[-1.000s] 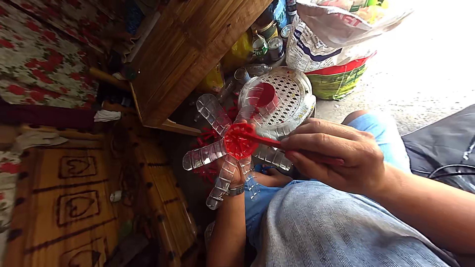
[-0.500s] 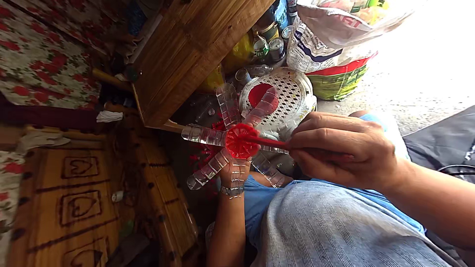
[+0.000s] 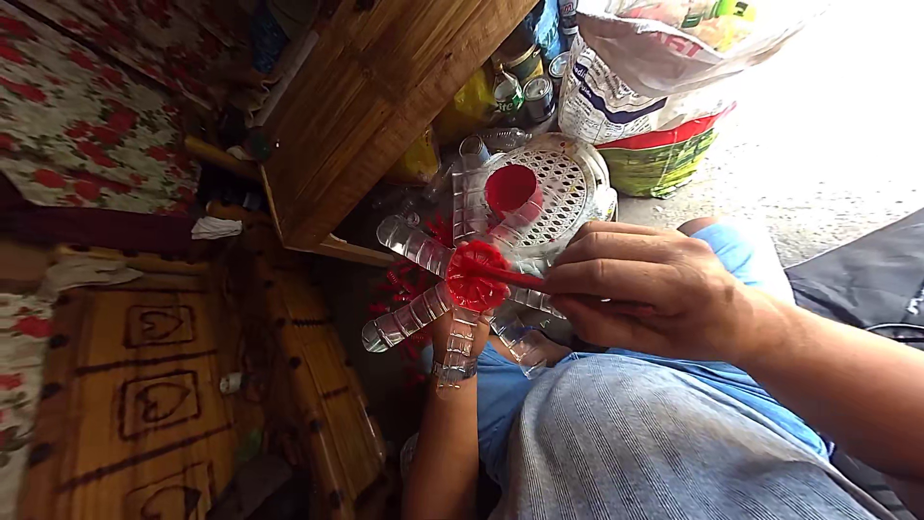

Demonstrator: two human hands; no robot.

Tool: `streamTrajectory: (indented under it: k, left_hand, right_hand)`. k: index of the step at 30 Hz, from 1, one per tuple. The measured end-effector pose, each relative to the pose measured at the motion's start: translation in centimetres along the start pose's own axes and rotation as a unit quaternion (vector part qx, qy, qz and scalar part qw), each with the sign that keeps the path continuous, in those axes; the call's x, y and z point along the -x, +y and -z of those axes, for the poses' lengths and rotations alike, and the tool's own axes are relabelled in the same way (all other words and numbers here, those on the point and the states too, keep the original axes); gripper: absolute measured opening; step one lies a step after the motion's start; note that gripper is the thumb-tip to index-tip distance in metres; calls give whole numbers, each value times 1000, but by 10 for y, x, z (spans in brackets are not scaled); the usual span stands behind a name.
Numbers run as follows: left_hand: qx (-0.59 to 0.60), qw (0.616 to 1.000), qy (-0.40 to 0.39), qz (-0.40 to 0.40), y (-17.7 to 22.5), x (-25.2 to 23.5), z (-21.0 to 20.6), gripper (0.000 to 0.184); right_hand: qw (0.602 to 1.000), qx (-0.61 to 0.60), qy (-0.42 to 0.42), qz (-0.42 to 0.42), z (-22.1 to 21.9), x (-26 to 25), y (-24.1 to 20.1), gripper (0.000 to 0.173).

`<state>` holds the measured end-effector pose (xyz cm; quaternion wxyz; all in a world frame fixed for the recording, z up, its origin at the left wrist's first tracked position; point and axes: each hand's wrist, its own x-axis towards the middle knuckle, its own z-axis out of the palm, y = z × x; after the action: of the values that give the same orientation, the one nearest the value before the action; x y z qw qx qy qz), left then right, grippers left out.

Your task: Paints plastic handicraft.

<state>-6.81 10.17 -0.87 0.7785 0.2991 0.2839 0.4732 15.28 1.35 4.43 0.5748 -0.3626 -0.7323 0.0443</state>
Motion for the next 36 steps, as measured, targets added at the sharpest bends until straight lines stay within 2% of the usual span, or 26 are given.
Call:
streamTrajectory:
  k: [1, 3, 5, 7, 9, 12, 14, 15, 20, 23, 26, 28, 30, 31, 33, 36]
  left_hand:
    - [-4, 1000, -28, -6, -1, 0, 7, 25]
    - [-23, 999, -32, -37, -5, 1, 11, 18]
    - [-51, 995, -59, -68, -8, 1, 12, 26]
    - [-69, 990, -79, -94, -9, 1, 11, 23]
    - [-48, 993, -77, -81, -9, 1, 13, 15]
    - [-13, 998, -30, -47, -10, 2, 17, 17]
    - [-32, 999, 25, -35, -9, 6, 8, 36]
    - [-35, 998, 29, -37, -8, 7, 6, 39]
    - [-27, 998, -34, -47, -9, 2, 14, 22]
    - [-20, 998, -41, -37, -10, -1, 20, 30]
    - [14, 998, -63, -18, -8, -4, 23, 43]
    - [28, 997, -67, -22, -5, -4, 17, 38]
    - [30, 999, -38, -22, -2, -2, 6, 28]
    - [48, 998, -42, -10, -2, -1, 4, 30]
    - [93, 992, -90, 6, -3, -2, 11, 41]
    - [64, 987, -146, -35, -5, -5, 20, 50]
  right_hand:
    - [1000, -3, 5, 0, 2, -1, -1, 13]
    - [1000, -8, 18, 3, 5, -2, -4, 11]
    - [1000, -15, 16, 8, 4, -3, -5, 11]
    - [1000, -19, 2, 16, 0, -4, -3, 13]
    - [999, -18, -14, 26, -2, -3, 1, 14]
    - [999, -22, -19, 31, -1, -2, 3, 11]
    - [999, -28, -9, 30, 2, -3, 1, 10]
    - [999, -30, -5, 30, 2, -3, 1, 10]
    - [999, -26, -28, 23, 1, -6, 3, 13]
    - [999, -17, -25, 24, 8, -6, 4, 11]
    - [1000, -5, 12, 14, 15, -4, 2, 10]
    - [999, 5, 40, -4, 16, -1, 1, 11]
    - [997, 14, 64, -28, 13, 3, -1, 14]
    - [997, 15, 73, -37, 10, 5, -2, 15]
    - [995, 16, 86, -47, 3, 8, -4, 15]
    - [994, 28, 87, -59, -7, 12, -6, 14]
